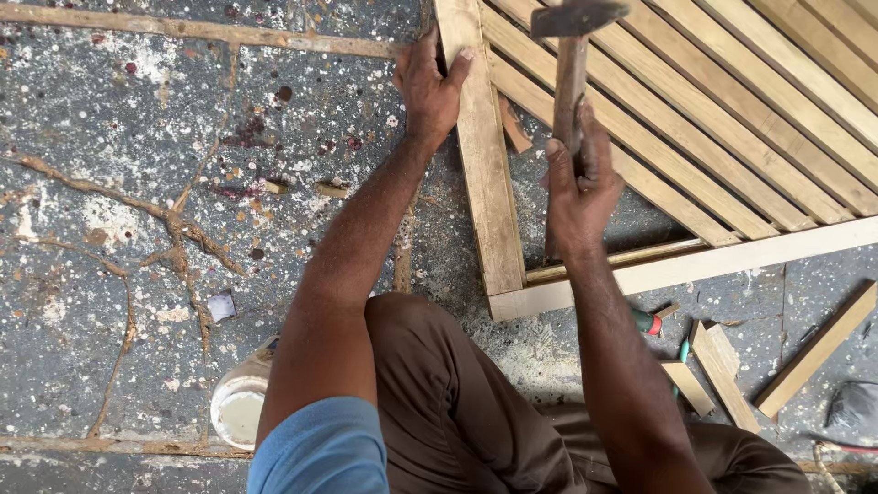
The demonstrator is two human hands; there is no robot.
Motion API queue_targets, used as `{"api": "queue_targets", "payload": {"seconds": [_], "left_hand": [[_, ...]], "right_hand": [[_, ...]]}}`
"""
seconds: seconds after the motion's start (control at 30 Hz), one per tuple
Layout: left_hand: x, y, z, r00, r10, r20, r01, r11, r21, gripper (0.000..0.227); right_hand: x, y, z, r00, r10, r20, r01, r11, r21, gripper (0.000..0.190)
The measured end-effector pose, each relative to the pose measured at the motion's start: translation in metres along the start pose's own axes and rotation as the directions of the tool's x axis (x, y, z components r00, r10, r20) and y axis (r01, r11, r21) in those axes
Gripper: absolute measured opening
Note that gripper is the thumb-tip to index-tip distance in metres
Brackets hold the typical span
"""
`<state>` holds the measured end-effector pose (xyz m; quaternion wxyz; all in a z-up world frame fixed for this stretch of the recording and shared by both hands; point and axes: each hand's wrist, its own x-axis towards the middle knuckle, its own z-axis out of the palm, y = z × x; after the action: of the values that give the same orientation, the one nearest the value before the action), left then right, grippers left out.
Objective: The person nails wooden slats into a frame by hand using a hammer. They place individual slats, apply liquid from a bottle, and hammer small nails to secure the pieces together on the floor.
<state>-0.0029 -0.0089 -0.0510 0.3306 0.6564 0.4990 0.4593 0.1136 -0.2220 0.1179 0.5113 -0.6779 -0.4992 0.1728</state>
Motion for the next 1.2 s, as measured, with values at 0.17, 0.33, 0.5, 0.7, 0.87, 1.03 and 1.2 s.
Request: {"api": "queue_targets", "payload": {"seconds": [0.17,0.33,0.5,0.7,0.87,1.03,1.2], "left_hand": [[0.001,0.005,0.0,0.994,-0.103,0.025,0.101,0.993,0.067,0.053],[0.002,-0.011,0.002,0.98,0.182,-0.086,-0.172,0.979,0.108,0.053],[-0.003,-0.013,0.007,0.997,0.067,-0.04,-0.064,0.995,0.071,0.05],[-0.002,-0.006,0.0,1.0,-0.012,0.013,0.01,0.993,0.116,0.049],[-0.004,-0.011,0.005,0.993,0.103,-0.057,-0.098,0.992,0.083,0.05],[-0.003,-0.004,0.002,0.998,-0.027,0.058,0.02,0.993,0.116,0.055],[-0.007,-0.011,0.005,0.999,0.05,0.017,-0.051,0.994,0.1,0.052]], "right_hand": [[0.023,-0.003,0.026,0.988,0.082,0.131,-0.033,0.94,-0.339,0.041],[0.025,-0.016,0.014,0.999,-0.039,0.02,0.04,0.999,-0.019,0.043],[0.017,0.002,0.026,0.881,-0.451,0.139,0.471,0.817,-0.334,0.042],[0.02,-0.002,0.015,0.999,-0.037,0.005,0.037,0.995,-0.095,0.042],[0.015,0.018,0.026,0.981,-0.167,0.096,0.191,0.911,-0.365,0.044],[0.023,0.018,0.023,0.996,-0.068,0.055,0.078,0.975,-0.21,0.027],[0.021,0.034,0.034,0.983,-0.077,0.166,0.157,0.822,-0.548,0.046]]}}
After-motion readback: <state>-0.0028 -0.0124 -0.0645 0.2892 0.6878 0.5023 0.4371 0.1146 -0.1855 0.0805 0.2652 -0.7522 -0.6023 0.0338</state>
